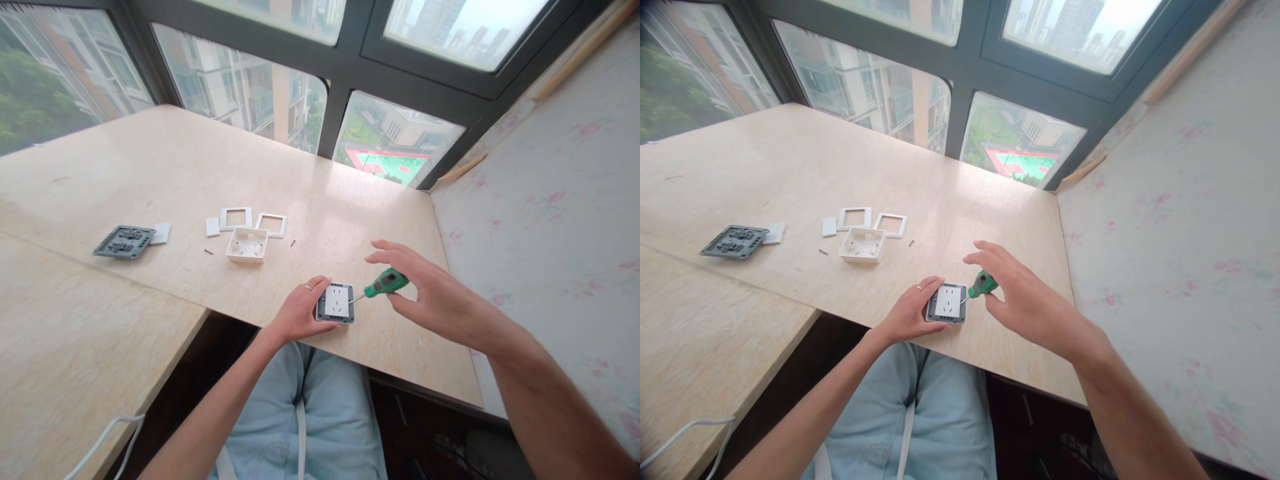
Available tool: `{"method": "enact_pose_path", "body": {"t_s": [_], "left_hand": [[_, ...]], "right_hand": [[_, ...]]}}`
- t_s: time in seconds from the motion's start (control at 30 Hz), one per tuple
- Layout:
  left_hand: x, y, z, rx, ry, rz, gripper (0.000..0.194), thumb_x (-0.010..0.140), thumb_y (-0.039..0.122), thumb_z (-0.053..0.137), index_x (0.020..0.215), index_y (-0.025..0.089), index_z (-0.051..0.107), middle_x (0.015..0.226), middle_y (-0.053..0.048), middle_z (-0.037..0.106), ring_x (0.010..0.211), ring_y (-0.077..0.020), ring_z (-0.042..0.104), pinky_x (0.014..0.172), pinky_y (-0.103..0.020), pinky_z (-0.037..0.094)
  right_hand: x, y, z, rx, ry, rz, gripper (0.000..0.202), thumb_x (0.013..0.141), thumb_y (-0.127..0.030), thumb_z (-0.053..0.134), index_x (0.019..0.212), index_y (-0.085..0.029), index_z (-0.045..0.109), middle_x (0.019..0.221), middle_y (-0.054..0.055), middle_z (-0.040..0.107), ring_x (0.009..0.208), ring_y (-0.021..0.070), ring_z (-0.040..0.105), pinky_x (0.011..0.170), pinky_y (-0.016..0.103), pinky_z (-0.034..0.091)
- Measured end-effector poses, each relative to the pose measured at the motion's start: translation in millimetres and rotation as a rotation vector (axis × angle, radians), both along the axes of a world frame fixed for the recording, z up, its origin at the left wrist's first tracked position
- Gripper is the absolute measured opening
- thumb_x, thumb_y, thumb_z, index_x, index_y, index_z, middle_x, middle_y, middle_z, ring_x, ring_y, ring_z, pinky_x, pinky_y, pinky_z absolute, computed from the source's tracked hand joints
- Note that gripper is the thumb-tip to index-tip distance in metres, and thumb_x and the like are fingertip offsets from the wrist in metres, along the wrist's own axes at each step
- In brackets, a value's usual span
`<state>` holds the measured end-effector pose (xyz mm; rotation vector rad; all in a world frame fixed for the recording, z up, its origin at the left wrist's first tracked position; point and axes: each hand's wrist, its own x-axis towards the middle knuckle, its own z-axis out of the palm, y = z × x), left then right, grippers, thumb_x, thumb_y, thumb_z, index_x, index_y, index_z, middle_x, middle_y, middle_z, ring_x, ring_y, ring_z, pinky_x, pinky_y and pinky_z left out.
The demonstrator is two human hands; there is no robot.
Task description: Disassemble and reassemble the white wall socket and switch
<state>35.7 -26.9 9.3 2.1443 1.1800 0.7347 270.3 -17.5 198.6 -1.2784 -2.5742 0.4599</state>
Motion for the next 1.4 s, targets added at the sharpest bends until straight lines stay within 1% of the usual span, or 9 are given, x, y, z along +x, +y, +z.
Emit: {"method": "enact_pose_path", "body": {"t_s": [0.17, 0.23, 0.33, 0.47, 0.6, 0.83, 1.03, 1.2, 1.4], "left_hand": [[0, 0, 1.0, -0.011, -0.01, 0.001, 0.093, 0.074, 0.057, 0.079, 0.149, 0.021, 0.036, 0.15, -0.017, 0.046, 0.132, -0.0361, 0.051, 0.11, -0.051, 0.043], [0, 0, 0.8, -0.011, -0.007, 0.001, 0.094, 0.074, 0.057, 0.079, 0.149, 0.021, 0.036, 0.15, -0.017, 0.046, 0.132, -0.0365, 0.051, 0.11, -0.051, 0.043], [0, 0, 0.1, -0.008, -0.005, 0.009, 0.095, 0.073, 0.056, 0.08, 0.149, 0.021, 0.036, 0.15, -0.017, 0.046, 0.132, -0.037, 0.051, 0.11, -0.052, 0.043], [0, -1, -0.7, -0.006, -0.016, 0.009, 0.095, 0.073, 0.057, 0.08, 0.151, 0.024, 0.035, 0.151, -0.017, 0.046, 0.132, -0.037, 0.051, 0.11, -0.053, 0.043], [0, -1, -0.6, -0.006, -0.018, 0.008, 0.095, 0.073, 0.056, 0.08, 0.15, 0.023, 0.035, 0.151, -0.017, 0.046, 0.133, -0.0367, 0.051, 0.11, -0.052, 0.042], [0, -1, 1.0, -0.006, -0.017, 0.008, 0.095, 0.073, 0.056, 0.08, 0.15, 0.023, 0.036, 0.149, -0.017, 0.047, 0.131, -0.0365, 0.053, 0.108, -0.052, 0.044], [0, -1, 1.4, -0.012, -0.02, 0.009, 0.094, 0.073, 0.055, 0.081, 0.15, 0.024, 0.036, 0.151, -0.016, 0.046, 0.132, -0.0365, 0.052, 0.109, -0.052, 0.043], [0, -1, 1.6, -0.015, -0.02, 0.006, 0.094, 0.073, 0.054, 0.081, 0.15, 0.023, 0.036, 0.15, -0.016, 0.047, 0.131, -0.0363, 0.053, 0.109, -0.051, 0.044], [0, -1, 2.5, -0.011, -0.004, 0.006, 0.094, 0.073, 0.056, 0.08, 0.149, 0.02, 0.036, 0.15, -0.018, 0.046, 0.129, -0.0364, 0.054, 0.108, -0.051, 0.044]], "right_hand": [[-15, -5, 6.1, 0.019, -0.059, -0.068, 0.038, 0.09, -0.037, 0.064, 0.126, -0.025, 0.056, 0.136, 0.013, 0.063, 0.115, 0.0295, 0.067, 0.092, 0.044, 0.057], [-22, -5, 9.3, 0.043, -0.173, -0.204, 0.043, 0.092, -0.051, 0.06, 0.124, -0.023, 0.057, 0.106, 0.012, 0.075, 0.087, 0.0285, 0.073, 0.068, 0.039, 0.058], [-26, -2, 13.0, 0.125, -0.376, -0.433, 0.046, 0.098, -0.06, 0.042, 0.104, -0.02, 0.063, 0.062, 0.006, 0.068, 0.056, 0.0277, 0.066, 0.047, 0.034, 0.044], [-12, 0, 14.2, 0.042, -0.199, -0.192, 0.024, 0.096, -0.039, 0.051, 0.11, -0.023, 0.062, 0.096, 0.008, 0.073, 0.081, 0.0241, 0.071, 0.064, 0.034, 0.054], [-3, -2, 11.6, -0.045, -0.048, -0.06, 0.034, 0.09, -0.028, 0.059, 0.124, -0.024, 0.057, 0.128, 0.009, 0.065, 0.099, 0.0217, 0.07, 0.087, 0.037, 0.057], [-13, -1, 9.2, -0.007, 0.001, -0.235, 0.031, 0.09, -0.04, 0.067, 0.116, -0.023, 0.064, 0.105, 0.007, 0.075, 0.087, 0.0247, 0.074, 0.076, 0.039, 0.059], [-6, -6, 21.5, 0.206, 0.613, -0.407, 0.063, 0.078, -0.041, 0.079, 0.135, -0.03, 0.052, 0.103, 0.008, 0.072, 0.089, 0.0274, 0.071, 0.075, 0.044, 0.06], [-2, -5, 30.4, 0.178, 0.893, -0.446, 0.034, 0.087, -0.027, 0.06, 0.121, -0.033, 0.059, 0.088, 0.005, 0.064, 0.085, 0.0269, 0.068, 0.078, 0.05, 0.059], [-10, 6, -19.7, -0.078, 0.538, -0.428, 0.022, 0.086, -0.029, 0.058, 0.108, -0.024, 0.06, 0.089, 0.002, 0.064, 0.054, 0.0136, 0.057, 0.052, 0.032, 0.051]]}}
